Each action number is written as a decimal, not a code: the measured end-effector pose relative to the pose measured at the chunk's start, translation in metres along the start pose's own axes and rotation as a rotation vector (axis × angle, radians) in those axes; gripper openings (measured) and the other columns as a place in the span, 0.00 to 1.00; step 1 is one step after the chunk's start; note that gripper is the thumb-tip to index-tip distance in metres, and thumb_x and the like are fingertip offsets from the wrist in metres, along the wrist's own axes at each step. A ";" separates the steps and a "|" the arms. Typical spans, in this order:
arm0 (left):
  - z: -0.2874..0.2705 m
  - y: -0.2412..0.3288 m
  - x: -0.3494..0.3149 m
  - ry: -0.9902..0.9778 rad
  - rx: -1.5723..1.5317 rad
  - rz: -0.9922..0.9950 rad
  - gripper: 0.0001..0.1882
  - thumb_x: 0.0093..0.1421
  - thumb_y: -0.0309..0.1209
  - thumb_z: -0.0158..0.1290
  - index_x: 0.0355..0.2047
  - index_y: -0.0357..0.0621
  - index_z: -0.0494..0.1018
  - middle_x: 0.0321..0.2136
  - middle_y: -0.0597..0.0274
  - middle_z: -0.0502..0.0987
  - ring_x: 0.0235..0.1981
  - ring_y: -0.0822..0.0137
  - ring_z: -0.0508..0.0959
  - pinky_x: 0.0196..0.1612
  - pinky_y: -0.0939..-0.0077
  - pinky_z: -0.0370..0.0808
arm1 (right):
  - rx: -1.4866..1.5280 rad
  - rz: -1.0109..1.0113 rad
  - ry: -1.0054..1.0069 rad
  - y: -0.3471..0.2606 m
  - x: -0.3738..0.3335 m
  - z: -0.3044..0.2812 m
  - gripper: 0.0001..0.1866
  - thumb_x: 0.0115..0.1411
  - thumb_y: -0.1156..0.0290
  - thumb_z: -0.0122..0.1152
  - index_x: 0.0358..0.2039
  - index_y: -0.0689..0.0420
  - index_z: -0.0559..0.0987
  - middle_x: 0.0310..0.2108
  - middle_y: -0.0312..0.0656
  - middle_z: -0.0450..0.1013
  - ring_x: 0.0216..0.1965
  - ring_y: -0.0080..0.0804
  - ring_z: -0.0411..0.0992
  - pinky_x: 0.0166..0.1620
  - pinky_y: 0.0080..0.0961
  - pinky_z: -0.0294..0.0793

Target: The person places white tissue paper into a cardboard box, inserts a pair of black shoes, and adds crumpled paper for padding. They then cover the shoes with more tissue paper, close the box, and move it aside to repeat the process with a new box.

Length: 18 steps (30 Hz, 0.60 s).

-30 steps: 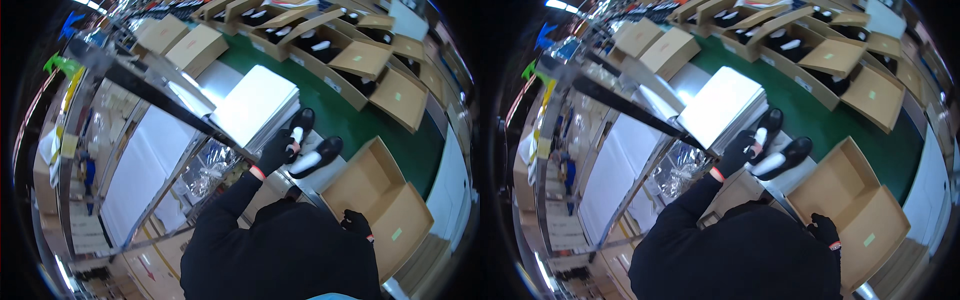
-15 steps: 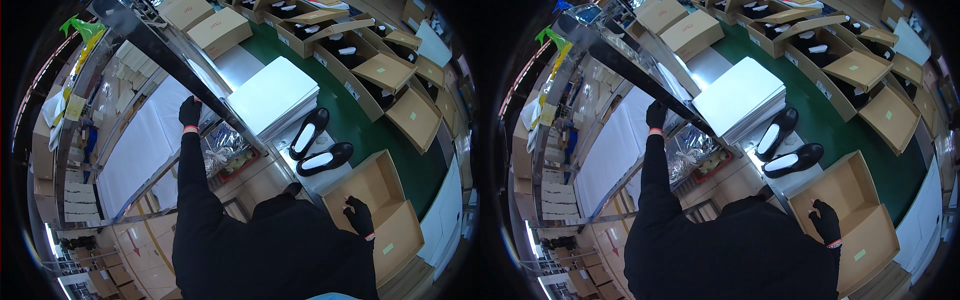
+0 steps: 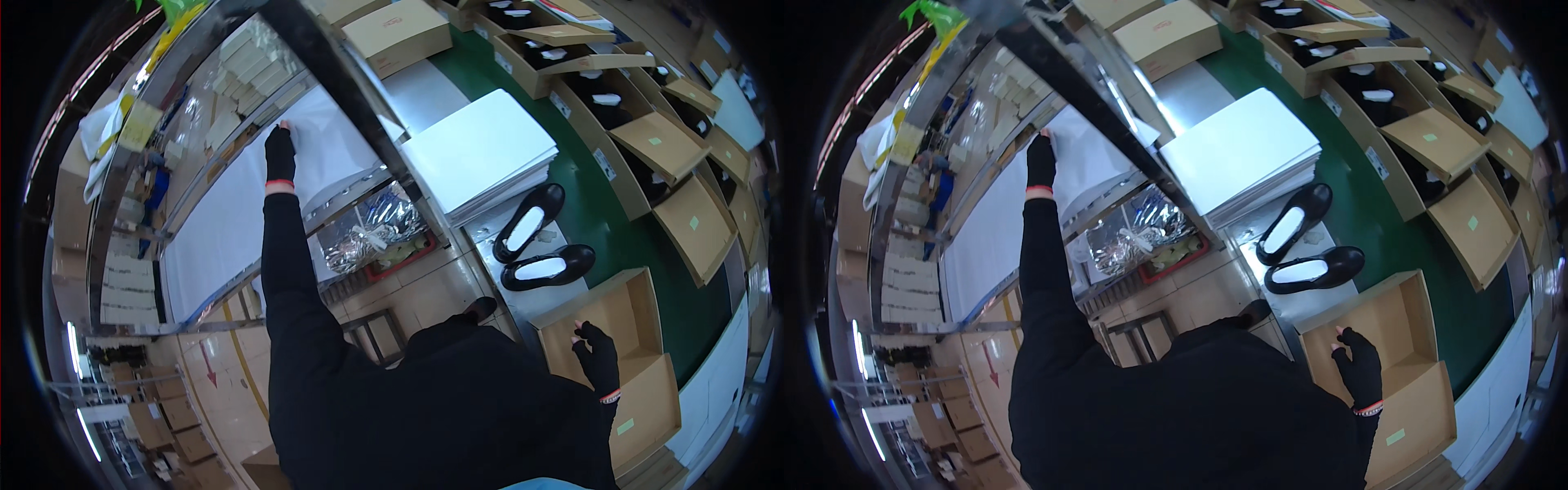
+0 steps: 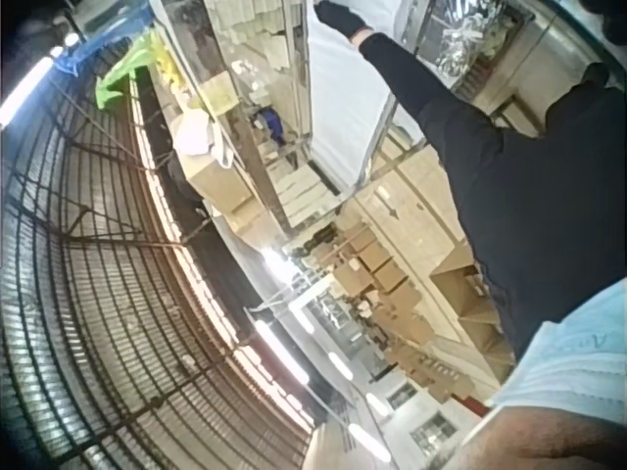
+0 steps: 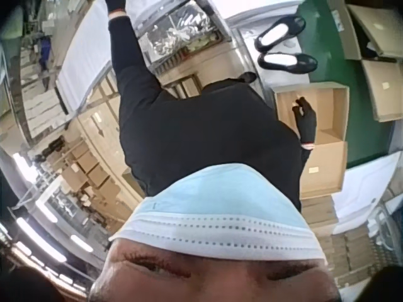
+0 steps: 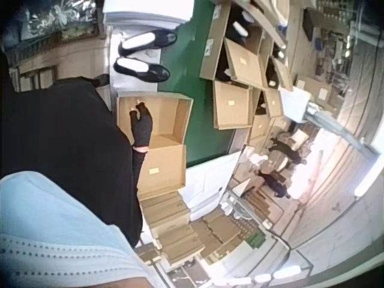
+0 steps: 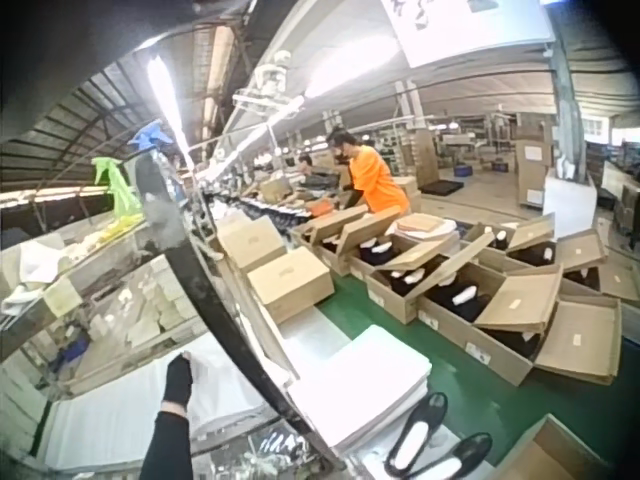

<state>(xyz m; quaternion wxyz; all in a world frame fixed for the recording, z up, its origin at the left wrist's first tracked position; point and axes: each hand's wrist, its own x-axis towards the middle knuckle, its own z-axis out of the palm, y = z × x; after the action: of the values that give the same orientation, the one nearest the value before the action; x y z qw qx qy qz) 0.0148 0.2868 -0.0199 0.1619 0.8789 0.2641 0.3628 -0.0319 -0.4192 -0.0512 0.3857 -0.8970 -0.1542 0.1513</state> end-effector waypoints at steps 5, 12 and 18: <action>-0.045 -0.060 -0.025 0.037 -0.862 -0.083 0.13 0.62 0.37 0.44 0.36 0.42 0.73 0.32 0.59 0.76 0.33 0.61 0.75 0.39 0.70 0.72 | 0.302 -0.019 -0.194 -0.042 0.040 0.010 0.09 0.59 0.73 0.55 0.35 0.66 0.78 0.23 0.41 0.75 0.26 0.24 0.74 0.32 0.22 0.71; -0.049 0.049 -0.089 -0.380 -0.326 -0.011 0.13 0.64 0.36 0.44 0.28 0.40 0.70 0.24 0.66 0.71 0.29 0.70 0.69 0.37 0.76 0.68 | 0.742 0.018 -0.619 -0.063 0.081 0.056 0.33 0.67 0.45 0.38 0.32 0.65 0.78 0.22 0.40 0.75 0.28 0.28 0.75 0.35 0.23 0.71; -0.005 0.131 -0.151 -1.475 -0.977 0.070 0.14 0.53 0.33 0.58 0.33 0.33 0.75 0.29 0.64 0.77 0.34 0.74 0.74 0.41 0.77 0.68 | 1.151 0.229 -1.065 -0.122 0.142 0.142 0.41 0.62 0.37 0.41 0.61 0.62 0.59 0.49 0.46 0.70 0.55 0.32 0.64 0.52 0.33 0.66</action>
<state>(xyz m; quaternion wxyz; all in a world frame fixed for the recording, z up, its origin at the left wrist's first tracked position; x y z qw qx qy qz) -0.0338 0.0934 -0.0373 0.6370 0.7293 -0.1193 -0.2194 0.0223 -0.1920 -0.0761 0.6454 -0.3738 -0.1220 0.6548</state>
